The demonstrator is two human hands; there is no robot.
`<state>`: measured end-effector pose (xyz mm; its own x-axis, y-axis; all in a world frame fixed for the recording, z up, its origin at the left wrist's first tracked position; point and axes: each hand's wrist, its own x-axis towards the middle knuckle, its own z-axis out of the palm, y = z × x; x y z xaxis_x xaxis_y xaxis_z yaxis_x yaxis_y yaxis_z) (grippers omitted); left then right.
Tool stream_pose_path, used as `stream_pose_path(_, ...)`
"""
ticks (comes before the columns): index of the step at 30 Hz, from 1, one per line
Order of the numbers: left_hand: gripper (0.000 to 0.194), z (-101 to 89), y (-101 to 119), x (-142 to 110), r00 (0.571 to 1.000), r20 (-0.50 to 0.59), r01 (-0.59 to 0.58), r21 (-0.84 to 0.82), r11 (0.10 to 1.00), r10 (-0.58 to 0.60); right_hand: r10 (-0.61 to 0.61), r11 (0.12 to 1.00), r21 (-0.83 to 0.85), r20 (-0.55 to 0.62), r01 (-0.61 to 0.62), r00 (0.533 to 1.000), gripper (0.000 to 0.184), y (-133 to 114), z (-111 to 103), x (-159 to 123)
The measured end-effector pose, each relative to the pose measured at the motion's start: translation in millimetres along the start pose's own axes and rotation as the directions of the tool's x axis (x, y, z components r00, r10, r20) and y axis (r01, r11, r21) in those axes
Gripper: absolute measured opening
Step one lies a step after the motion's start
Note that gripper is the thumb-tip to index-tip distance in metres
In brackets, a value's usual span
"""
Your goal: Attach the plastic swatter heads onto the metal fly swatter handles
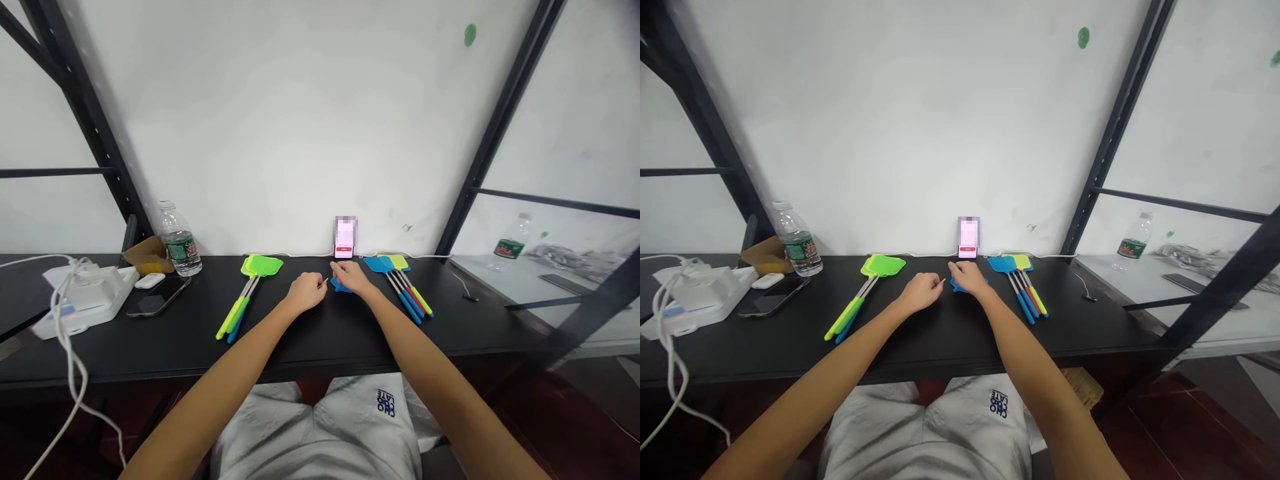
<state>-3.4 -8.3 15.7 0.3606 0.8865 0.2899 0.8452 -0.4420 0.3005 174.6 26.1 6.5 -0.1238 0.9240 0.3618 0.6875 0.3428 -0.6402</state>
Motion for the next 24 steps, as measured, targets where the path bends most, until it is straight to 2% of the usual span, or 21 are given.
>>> stream_pose_path(2, 0.027, -2.7, 1, -1, 1.0, -0.001, 0.01, 0.004, 1.0, -0.01, -0.041, 0.999, 0.022, 0.062, 0.04, 0.997, 0.049, -9, 8, -4)
stream_pose_path(6, 0.025, -6.5, 2, -2, 1.0, -0.019, -0.019, -0.007, 1.0, 0.019, -0.09, 0.996, 0.022, 0.11, 0.089, 0.99, 0.04, -16, 16, -7)
stream_pose_path(13, 0.03, -4.5, -1, 0, 0.999, -0.036, -0.013, -0.005, 1.0, 0.012, -0.045, 0.997, 0.075, 0.116, 0.036, 0.992, 0.042, -6, 13, -1)
stream_pose_path(16, 0.033, -3.6, -2, 0, 0.999, -0.035, -0.006, -0.004, 1.0, 0.006, 0.01, 0.998, 0.069, 0.044, -0.013, 0.999, 0.043, 0, 9, 4)
stream_pose_path(19, 0.034, -3.5, -2, 0, 1.0, -0.024, -0.008, 0.003, 1.0, 0.008, 0.068, 0.997, 0.052, -0.093, -0.063, 0.993, 0.042, 9, 0, 9)
stream_pose_path(24, 0.036, -3.7, 1, -2, 1.0, -0.014, -0.008, 0.027, 1.0, 0.008, 0.161, 0.987, 0.056, -0.29, -0.151, 0.944, 0.043, 30, -18, 17)
